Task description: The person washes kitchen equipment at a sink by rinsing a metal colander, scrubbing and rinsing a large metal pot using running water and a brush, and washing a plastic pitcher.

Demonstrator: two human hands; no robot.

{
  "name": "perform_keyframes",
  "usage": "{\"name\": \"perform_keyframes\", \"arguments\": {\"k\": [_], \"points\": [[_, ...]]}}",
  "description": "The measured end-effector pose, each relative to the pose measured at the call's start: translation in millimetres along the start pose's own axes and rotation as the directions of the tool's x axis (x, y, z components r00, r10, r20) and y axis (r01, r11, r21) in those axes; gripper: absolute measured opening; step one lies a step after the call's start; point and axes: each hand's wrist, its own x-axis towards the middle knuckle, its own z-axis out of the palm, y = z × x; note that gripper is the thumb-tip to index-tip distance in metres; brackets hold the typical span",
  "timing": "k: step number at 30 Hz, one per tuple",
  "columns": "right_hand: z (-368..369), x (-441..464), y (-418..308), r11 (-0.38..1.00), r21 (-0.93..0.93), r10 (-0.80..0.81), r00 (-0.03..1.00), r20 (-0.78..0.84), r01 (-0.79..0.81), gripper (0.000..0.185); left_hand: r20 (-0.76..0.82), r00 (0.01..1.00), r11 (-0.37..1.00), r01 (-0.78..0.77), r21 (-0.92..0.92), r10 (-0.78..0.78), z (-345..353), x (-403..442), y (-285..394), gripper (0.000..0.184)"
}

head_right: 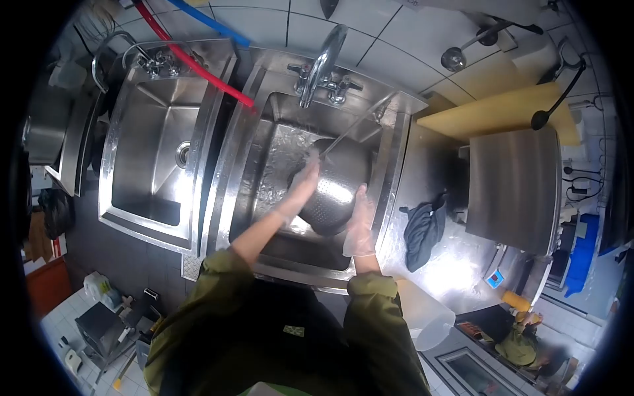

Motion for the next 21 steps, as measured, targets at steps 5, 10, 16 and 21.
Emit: {"name": "perform_keyframes", "arguments": {"k": [5, 10, 16, 21], "points": [[-42.5, 52.4, 45.2, 0.998, 0.054, -0.051, 0.987, 0.152, 0.044, 0.046, -0.028, 0.999, 0.987, 0.033, -0.158, -0.038, -12.2, 27.3, -87.5, 0.052], [16.2, 21.4, 0.4, 0.982, 0.105, 0.145, 0.985, 0.098, -0.155, 0.047, -0.175, 0.977, 0.981, 0.096, -0.169, -0.126, 0.2, -24.9, -89.4, 0.05], [67.7, 8.3, -4.7, 0.91, 0.318, 0.152, 0.928, 0.341, -0.266, 0.041, -0.386, 0.799, 0.765, -0.136, 0.63, 0.46, 2.2, -30.3, -28.6, 0.052], [58.5, 41.1, 6.2, 0.892, 0.336, 0.134, 0.887, 0.441, -0.302, 0.043, -0.177, 0.833, 0.609, -0.222, 0.762, 0.524, -11.9, -10.8, -10.9, 0.049]]}}
